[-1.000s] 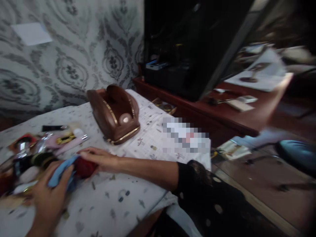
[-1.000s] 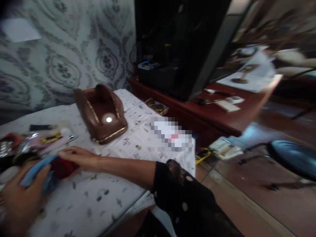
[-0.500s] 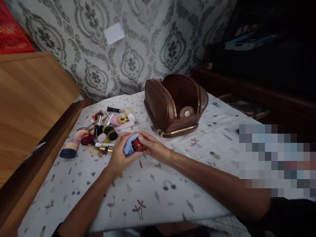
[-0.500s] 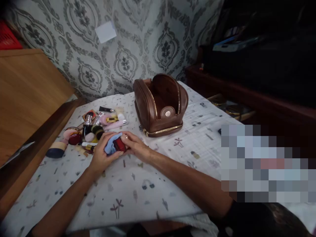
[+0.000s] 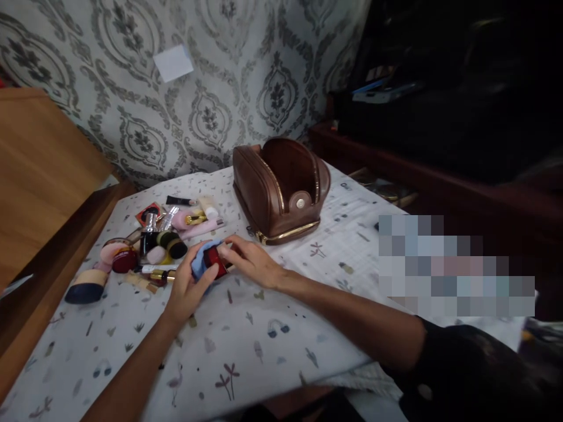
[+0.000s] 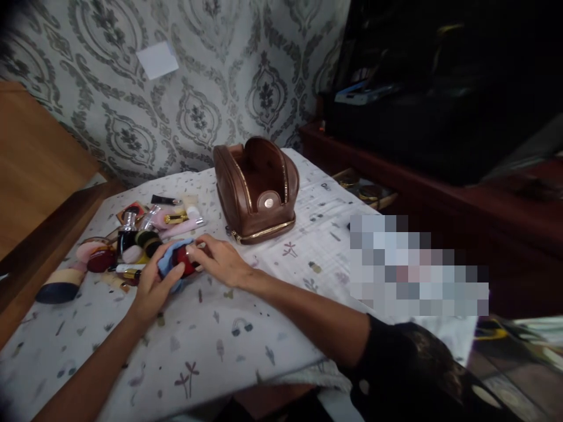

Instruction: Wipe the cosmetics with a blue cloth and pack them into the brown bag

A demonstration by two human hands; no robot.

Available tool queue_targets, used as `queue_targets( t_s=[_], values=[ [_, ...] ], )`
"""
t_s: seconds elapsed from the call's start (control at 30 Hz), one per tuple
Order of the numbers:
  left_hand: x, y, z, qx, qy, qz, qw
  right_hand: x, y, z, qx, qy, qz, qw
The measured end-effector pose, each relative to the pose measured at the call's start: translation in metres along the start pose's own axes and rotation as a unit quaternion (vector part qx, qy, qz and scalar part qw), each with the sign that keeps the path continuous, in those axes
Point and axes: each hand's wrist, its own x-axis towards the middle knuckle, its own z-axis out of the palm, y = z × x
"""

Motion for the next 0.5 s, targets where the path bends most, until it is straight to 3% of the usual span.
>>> queue_targets(
  t_s=[0.1, 0.33, 0.5],
  values=[
    [-0.001, -0.001, 0.001, 0.014, -0.014, -0.015, 1.0, -0.003, -0.004, -0.004, -0.12, 0.009, -0.018, 0.993],
    [0.001, -0.016, -0.006, 0.062, -0.055, -0.071, 0.994, -0.003, -0.002, -0.004, -0.193, -0.025, 0.016, 0.981],
    [0.004, -0.029, -0.007, 0.121, -0.037, -0.022, 0.992, -0.005, -0.006, -0.007, -0.209, 0.0, 0.034, 0.977]
  ],
)
